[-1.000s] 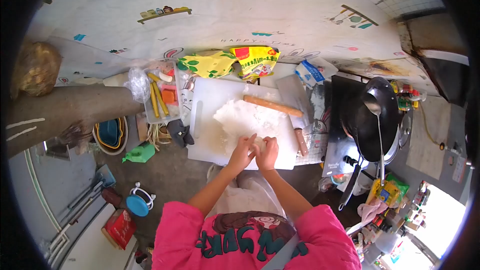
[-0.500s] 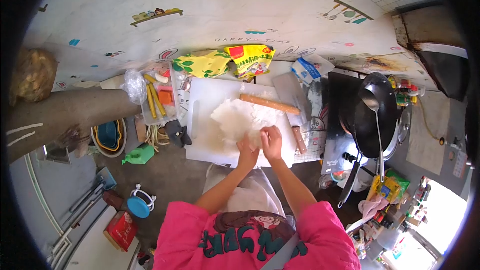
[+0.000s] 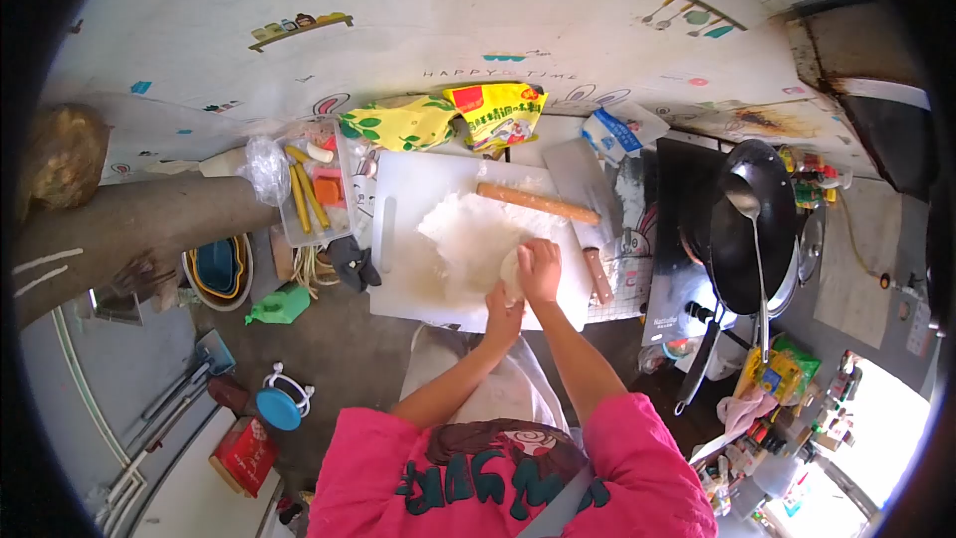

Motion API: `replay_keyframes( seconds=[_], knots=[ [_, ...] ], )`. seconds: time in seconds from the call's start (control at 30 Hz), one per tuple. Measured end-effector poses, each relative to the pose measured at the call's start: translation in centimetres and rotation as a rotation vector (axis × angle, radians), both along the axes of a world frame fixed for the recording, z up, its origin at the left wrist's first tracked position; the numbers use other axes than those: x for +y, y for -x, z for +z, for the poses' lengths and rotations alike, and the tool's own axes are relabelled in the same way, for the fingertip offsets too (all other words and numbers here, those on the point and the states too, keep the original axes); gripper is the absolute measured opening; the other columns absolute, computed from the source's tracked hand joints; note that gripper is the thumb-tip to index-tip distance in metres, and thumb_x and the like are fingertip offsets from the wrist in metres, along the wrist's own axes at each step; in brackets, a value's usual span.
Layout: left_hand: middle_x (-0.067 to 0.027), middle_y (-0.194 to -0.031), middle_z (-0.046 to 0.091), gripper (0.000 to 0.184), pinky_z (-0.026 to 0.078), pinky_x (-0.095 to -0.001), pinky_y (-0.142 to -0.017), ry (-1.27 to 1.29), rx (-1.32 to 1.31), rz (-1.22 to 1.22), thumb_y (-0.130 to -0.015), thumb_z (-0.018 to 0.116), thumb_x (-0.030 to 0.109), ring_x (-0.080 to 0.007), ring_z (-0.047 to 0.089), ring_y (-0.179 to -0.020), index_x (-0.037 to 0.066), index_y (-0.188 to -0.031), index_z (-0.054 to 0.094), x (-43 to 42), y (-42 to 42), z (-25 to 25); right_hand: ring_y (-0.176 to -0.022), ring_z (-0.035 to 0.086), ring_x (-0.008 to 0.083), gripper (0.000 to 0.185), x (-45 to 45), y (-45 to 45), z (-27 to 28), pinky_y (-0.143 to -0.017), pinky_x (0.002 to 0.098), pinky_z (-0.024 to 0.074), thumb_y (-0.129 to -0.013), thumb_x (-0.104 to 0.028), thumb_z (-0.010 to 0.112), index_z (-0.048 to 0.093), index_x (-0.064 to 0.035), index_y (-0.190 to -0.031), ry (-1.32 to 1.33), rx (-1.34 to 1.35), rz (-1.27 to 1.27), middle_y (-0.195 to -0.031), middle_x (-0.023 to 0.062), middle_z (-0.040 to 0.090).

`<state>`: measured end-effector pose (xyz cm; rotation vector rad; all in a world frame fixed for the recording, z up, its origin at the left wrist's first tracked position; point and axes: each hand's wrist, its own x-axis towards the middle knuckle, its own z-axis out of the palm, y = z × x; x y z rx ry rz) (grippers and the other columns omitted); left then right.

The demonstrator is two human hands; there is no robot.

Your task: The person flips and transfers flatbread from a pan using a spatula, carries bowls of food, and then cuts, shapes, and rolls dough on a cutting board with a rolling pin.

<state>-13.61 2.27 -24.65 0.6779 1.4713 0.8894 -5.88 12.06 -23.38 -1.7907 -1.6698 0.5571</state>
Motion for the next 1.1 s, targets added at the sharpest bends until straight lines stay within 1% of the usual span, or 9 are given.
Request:
replay_keyframes(
  seconds=[0.17, 0.23, 0.37, 0.53, 0.63, 0.73, 0.83, 0.97, 1.1],
  knots=[
    [-0.017, -0.104, 0.048, 0.041, 0.049, -0.0325, -0.068, -0.235, 0.29, -0.17, -0.083, 0.061, 0.007, -0.026, 0.055, -0.08, -0.001, -0.12, 0.044, 1.5, 4.2, 0.9, -0.07, 0.05, 0.0299, 0.018, -3.0, 0.1, 3.2, -0.066, 0.04, 0.0399, -0.081, -0.018, 0.062, 0.054, -0.002, -0.077, 0.263, 0.35, -0.13, -0.068, 0.0128, 0.05],
    [-0.0172, -0.1, 0.05, 0.038, 0.048, -0.0337, -0.069, -0.264, 0.321, -0.272, -0.083, 0.06, 0.008, -0.0262, 0.055, -0.08, -0.001, -0.118, 0.046, 2.1, 5.5, 0.8, -0.068, 0.05, 0.0296, 0.022, -4.0, 2.3, 4.4, -0.068, 0.0406, 0.0407, -0.078, -0.022, 0.066, 0.054, -0.0044, -0.083, 0.364, 0.172, -0.183, -0.069, 0.0124, 0.049],
    [-0.0142, -0.09, 0.053, 0.033, 0.045, -0.0341, -0.073, -0.268, 0.428, -0.444, -0.084, 0.054, 0.003, -0.0289, 0.052, -0.075, 0.0, -0.116, 0.048, 2.8, 6.2, 0.4, -0.081, 0.05, 0.0294, 0.027, -3.5, 2.8, 1.3, -0.071, 0.0425, 0.0407, -0.07, -0.022, 0.071, 0.057, -0.0085, -0.089, -0.112, -0.197, 0.03, -0.085, 0.0101, 0.051],
    [-0.0231, -0.112, 0.042, 0.054, 0.045, -0.0369, -0.078, -0.179, 0.366, -0.292, -0.086, 0.052, 0.013, -0.0305, 0.05, -0.089, 0.0, -0.136, 0.035, -0.1, 3.8, 1.1, -0.087, 0.051, 0.0284, 0.02, -0.3, 1.6, 0.6, -0.076, 0.0407, 0.0388, -0.074, -0.028, 0.067, 0.061, -0.0118, -0.084, -0.009, -0.257, 0.061, -0.092, 0.0081, 0.054],
    [-0.0264, -0.107, 0.045, 0.05, 0.041, -0.0415, -0.086, 0.018, 0.287, -0.145, -0.083, 0.055, 0.006, -0.04, 0.047, -0.098, -0.003, -0.13, 0.039, 1.2, 2.8, 0.5, -0.086, 0.051, 0.0291, 0.016, 0.3, 1.4, 0.6, -0.075, 0.0411, 0.0392, -0.078, -0.024, 0.064, 0.06, -0.0089, -0.08, 0.034, -0.132, 0.033, -0.087, 0.0095, 0.056],
    [-0.0244, -0.108, 0.047, 0.047, 0.04, -0.0419, -0.087, -0.237, 0.337, -0.206, -0.082, 0.057, 0.008, -0.0389, 0.047, -0.099, -0.003, -0.125, 0.042, 2.1, 4.5, -3.1, -0.082, 0.052, 0.0302, 0.015, -0.5, 1.1, 2.8, -0.072, 0.0404, 0.0403, -0.079, -0.017, 0.062, 0.057, -0.0033, -0.074, 0.097, 0.105, -0.005, -0.079, 0.0112, 0.056],
    [-0.0226, -0.107, 0.049, 0.044, 0.04, -0.0427, -0.088, -0.253, 0.297, -0.281, -0.081, 0.06, 0.009, -0.0389, 0.047, -0.101, -0.003, -0.121, 0.045, 2.9, 5.6, -0.7, -0.079, 0.051, 0.0311, 0.014, -2.7, 2.4, 4.8, -0.071, 0.0391, 0.0406, -0.078, -0.015, 0.063, 0.056, -0.0032, -0.075, 0.338, 0.156, -0.077, -0.077, 0.0123, 0.054],
    [-0.0168, -0.096, 0.048, 0.046, 0.047, -0.0316, -0.07, -0.347, 0.431, -0.425, -0.082, 0.056, 0.0, -0.0258, 0.053, -0.087, 0.0, -0.126, 0.041, 2.5, 6.2, 0.0, -0.079, 0.051, 0.0319, 0.024, -4.3, 2.3, 1.3, -0.071, 0.0422, 0.0401, -0.074, -0.021, 0.069, 0.055, -0.0075, -0.088, -0.094, -0.184, 0.078, -0.083, 0.0126, 0.053],
    [-0.0173, -0.097, 0.052, 0.045, 0.049, -0.0331, -0.071, -0.246, 0.436, -0.352, -0.088, 0.051, 0.006, -0.0243, 0.056, -0.086, -0.001, -0.13, 0.035, 0.0, 5.9, 1.6, -0.091, 0.05, 0.0303, 0.025, -1.1, 1.9, 1.4, -0.079, 0.0425, 0.038, -0.074, -0.026, 0.066, 0.058, -0.0091, -0.09, -0.006, -0.283, 0.096, -0.092, 0.0098, 0.055]
  ],
)
